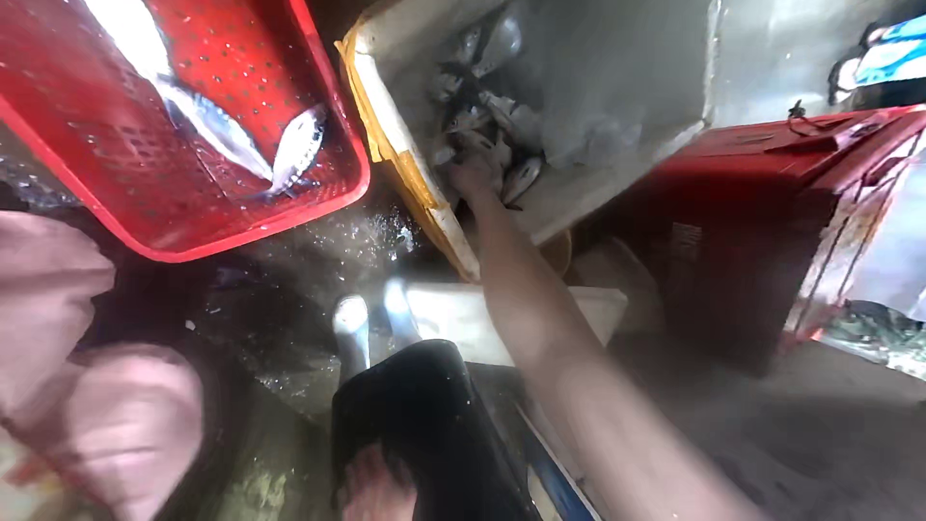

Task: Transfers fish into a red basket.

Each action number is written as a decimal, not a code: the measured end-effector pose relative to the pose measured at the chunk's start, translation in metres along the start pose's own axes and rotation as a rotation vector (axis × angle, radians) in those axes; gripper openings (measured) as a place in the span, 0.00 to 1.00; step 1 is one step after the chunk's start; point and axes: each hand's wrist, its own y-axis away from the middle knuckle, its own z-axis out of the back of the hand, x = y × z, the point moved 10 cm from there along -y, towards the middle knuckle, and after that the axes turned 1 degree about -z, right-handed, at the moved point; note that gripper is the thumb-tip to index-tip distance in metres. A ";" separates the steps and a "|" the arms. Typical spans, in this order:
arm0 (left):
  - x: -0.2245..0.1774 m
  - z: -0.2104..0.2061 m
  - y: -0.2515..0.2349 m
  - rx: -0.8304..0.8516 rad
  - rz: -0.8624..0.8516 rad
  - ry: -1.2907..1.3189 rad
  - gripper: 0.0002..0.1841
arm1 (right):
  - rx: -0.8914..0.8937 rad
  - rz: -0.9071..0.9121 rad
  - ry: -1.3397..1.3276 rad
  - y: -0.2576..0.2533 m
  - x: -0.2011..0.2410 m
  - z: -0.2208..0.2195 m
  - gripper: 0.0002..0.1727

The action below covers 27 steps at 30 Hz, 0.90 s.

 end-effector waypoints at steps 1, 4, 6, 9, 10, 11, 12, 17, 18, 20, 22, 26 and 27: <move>-0.003 -0.001 0.000 0.003 -0.004 -0.021 0.32 | -0.012 -0.015 0.052 0.006 0.003 -0.008 0.37; -0.007 -0.005 -0.004 0.037 0.005 -0.051 0.31 | 0.013 -0.088 0.155 0.021 0.000 -0.030 0.45; -0.011 -0.004 -0.005 0.078 0.021 -0.035 0.31 | -0.032 -0.121 0.184 0.016 -0.019 -0.022 0.50; -0.006 -0.002 -0.010 0.059 0.045 -0.041 0.32 | 0.027 -0.113 0.107 0.007 -0.038 -0.029 0.47; -0.004 -0.005 -0.012 0.080 0.068 -0.036 0.32 | 0.068 -0.057 0.028 0.009 -0.032 -0.034 0.42; -0.002 -0.008 -0.014 0.092 0.090 -0.029 0.32 | 0.099 0.027 -0.061 0.008 -0.021 -0.037 0.40; -0.001 -0.009 -0.014 0.096 0.111 -0.025 0.33 | 0.096 0.120 -0.151 0.011 -0.009 -0.036 0.38; -0.002 -0.006 -0.020 0.156 0.135 -0.016 0.32 | -0.045 0.249 -0.325 0.010 -0.009 0.006 0.32; -0.004 -0.006 -0.023 0.163 0.127 -0.009 0.32 | 0.013 0.256 -0.257 0.012 -0.007 0.004 0.41; -0.004 -0.006 -0.023 0.161 0.121 -0.007 0.32 | 0.163 0.188 -0.053 0.021 -0.007 -0.023 0.48; -0.004 -0.004 -0.023 0.151 0.127 0.006 0.32 | 0.260 0.126 0.115 0.011 -0.017 -0.052 0.36; -0.005 -0.012 -0.020 0.132 0.140 0.009 0.32 | 0.305 0.047 -0.001 0.000 -0.018 -0.065 0.27; -0.005 -0.014 -0.019 0.122 0.141 0.017 0.32 | 0.280 0.053 -0.018 0.000 -0.018 -0.061 0.29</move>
